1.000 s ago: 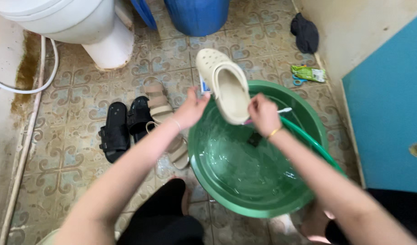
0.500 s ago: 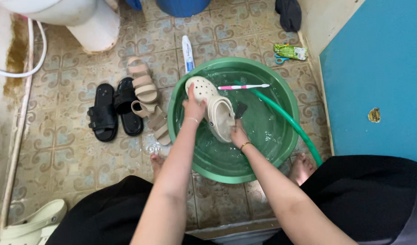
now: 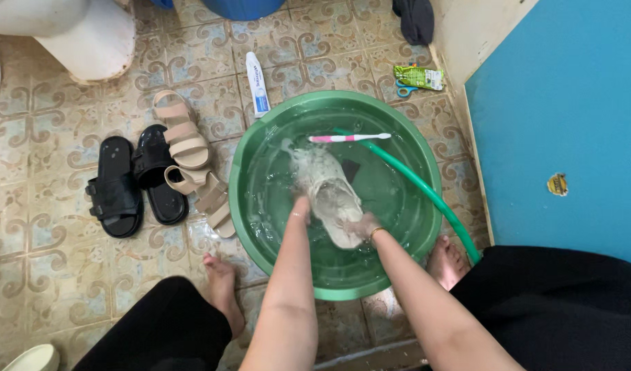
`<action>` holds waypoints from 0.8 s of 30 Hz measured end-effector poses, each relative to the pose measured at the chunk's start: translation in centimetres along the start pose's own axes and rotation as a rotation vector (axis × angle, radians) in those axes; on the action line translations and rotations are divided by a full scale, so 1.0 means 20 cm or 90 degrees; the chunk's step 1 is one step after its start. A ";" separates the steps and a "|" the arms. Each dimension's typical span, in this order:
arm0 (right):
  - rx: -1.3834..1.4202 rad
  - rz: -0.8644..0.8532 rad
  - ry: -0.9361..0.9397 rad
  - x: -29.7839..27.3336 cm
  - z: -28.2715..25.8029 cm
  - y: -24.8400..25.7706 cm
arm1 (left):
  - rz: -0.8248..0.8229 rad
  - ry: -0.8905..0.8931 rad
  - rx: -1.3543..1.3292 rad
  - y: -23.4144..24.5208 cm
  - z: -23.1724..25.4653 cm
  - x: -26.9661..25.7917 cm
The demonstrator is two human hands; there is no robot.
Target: The person washes several pairs of shoes, including white clogs and beige sandals, in a green basin filled with water. They use a toothbrush to scrub the shoes and rinse them with a hose, then place the cleaned shoes on the floor.
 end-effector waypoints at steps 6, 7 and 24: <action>-0.189 0.158 0.029 0.08 -0.04 0.07 | 0.026 0.035 -0.394 -0.08 0.17 -0.26; -0.163 0.171 0.042 0.08 -0.06 0.06 | 0.023 0.019 -0.432 -0.09 0.27 -0.32; 0.287 0.284 0.274 -0.56 -1.09 0.44 | -0.071 -0.344 -0.314 -0.08 1.50 -0.63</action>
Point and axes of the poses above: each hand's wrist, its own x-axis towards the middle knuckle, its own y-axis out of the back of the hand, z = x × y, the point moved 8 cm from there along x, towards the middle knuckle, and after that the axes turned 8 degrees about -y, right-handed, at the moved point
